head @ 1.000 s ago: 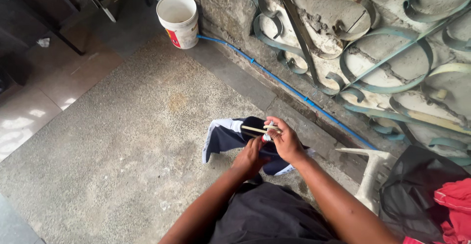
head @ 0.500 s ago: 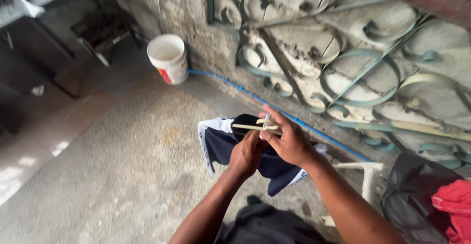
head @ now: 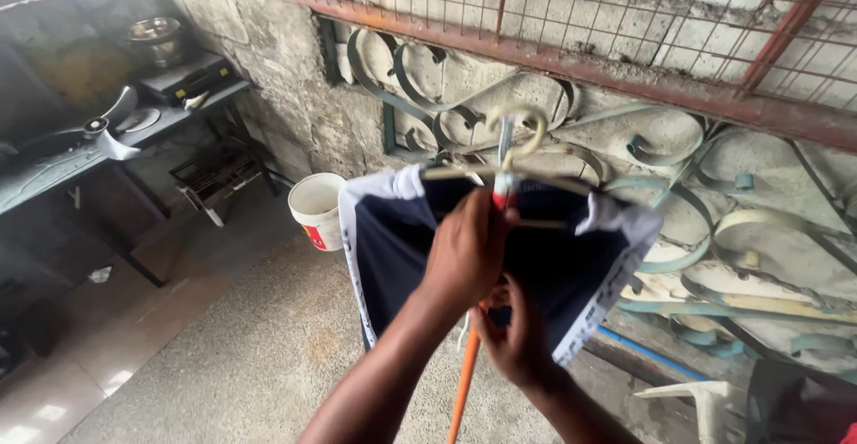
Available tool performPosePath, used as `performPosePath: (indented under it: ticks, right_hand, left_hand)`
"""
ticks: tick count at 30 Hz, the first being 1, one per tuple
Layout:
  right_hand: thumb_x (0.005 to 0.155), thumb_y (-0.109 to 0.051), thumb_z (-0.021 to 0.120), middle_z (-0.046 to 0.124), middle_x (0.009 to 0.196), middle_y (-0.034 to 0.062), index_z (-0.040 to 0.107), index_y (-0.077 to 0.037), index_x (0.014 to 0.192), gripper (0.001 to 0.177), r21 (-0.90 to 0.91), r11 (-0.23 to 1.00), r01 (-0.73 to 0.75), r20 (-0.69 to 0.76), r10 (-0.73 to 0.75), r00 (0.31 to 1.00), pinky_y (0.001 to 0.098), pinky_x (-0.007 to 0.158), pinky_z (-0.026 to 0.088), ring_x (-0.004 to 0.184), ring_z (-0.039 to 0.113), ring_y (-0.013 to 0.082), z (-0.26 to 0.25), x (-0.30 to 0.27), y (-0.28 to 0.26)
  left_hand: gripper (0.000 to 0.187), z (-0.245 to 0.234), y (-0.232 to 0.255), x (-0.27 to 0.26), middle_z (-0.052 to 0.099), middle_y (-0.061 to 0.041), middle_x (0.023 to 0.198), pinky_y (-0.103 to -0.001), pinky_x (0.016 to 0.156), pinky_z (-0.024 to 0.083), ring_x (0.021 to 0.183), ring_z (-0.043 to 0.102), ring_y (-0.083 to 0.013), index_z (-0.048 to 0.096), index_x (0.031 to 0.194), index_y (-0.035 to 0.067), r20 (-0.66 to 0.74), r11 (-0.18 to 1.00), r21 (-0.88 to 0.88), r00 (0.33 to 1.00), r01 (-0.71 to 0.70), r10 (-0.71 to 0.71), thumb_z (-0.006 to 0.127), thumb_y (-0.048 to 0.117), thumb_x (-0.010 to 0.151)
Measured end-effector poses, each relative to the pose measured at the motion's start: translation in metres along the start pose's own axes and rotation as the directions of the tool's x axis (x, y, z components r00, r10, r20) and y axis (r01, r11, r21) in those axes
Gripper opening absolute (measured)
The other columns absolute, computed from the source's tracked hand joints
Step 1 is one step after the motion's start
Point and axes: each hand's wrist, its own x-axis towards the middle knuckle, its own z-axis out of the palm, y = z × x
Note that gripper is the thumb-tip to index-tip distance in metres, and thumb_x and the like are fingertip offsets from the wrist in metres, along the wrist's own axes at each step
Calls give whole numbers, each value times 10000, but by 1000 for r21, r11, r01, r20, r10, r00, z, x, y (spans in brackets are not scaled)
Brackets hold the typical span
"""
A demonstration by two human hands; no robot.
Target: The person takes various items of clothing from a rack, puts them on hangers, and then uses a pole to hang the hangers on a high wire.
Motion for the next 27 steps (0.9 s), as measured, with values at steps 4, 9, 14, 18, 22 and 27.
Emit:
performPosePath:
  ticks: [4,9,14,18,22,27]
  right_hand:
    - [1018,-195,615,688,783,65,583,-19,1099,197,-2,929,-370,112,367,923,281,626,565,691,717,136,5,5,11]
    - [1040,-188,539,626,758,46,550,-11,1218,252,93,971,-219,-14,221,975,259,571,516,632,635,113,1,38,3]
    - [1004,-149,604,650,793,34,569,-8,1231,270,168,980,-105,-118,126,985,231,565,509,662,620,80,-9,101,-35]
    - [1007,-140,594,664,787,1,561,-20,1238,263,295,955,-39,-110,75,991,210,523,511,611,617,62,-22,160,-83]
    - [1044,-156,603,670,835,36,567,-9,1266,269,245,961,131,-139,-99,985,237,616,545,689,640,85,-38,232,-136]
    - [1097,-201,505,705,1257,111,367,-25,1565,519,338,886,318,-81,-310,947,273,936,599,1056,721,128,-70,279,-165]
  left_hand:
    - [207,-11,22,21,679,-204,931,-471,680,520,812,671,-412,579,1044,16,-29,995,-18,995,99,-99,650,208,1011]
    - [429,-30,26,1,613,-238,1273,-390,754,585,965,711,-362,524,1364,-41,-170,971,-125,969,-201,179,655,107,983]
    - [393,-13,-7,-77,648,-231,1196,-317,733,630,879,753,-272,564,1295,-28,-213,961,-211,968,-181,135,679,-16,920]
    - [580,8,-20,-73,705,-228,1105,-328,710,630,880,755,-267,413,1423,-81,-107,982,-120,985,-145,132,712,61,946]
    - [508,-12,11,-19,717,-232,1091,-335,768,627,980,749,-300,407,1469,-75,-250,964,26,932,-266,264,625,105,1048]
    - [435,-66,84,55,735,-175,1071,-343,784,606,971,770,-238,407,1495,-25,-244,943,-177,941,-281,234,478,172,1114]
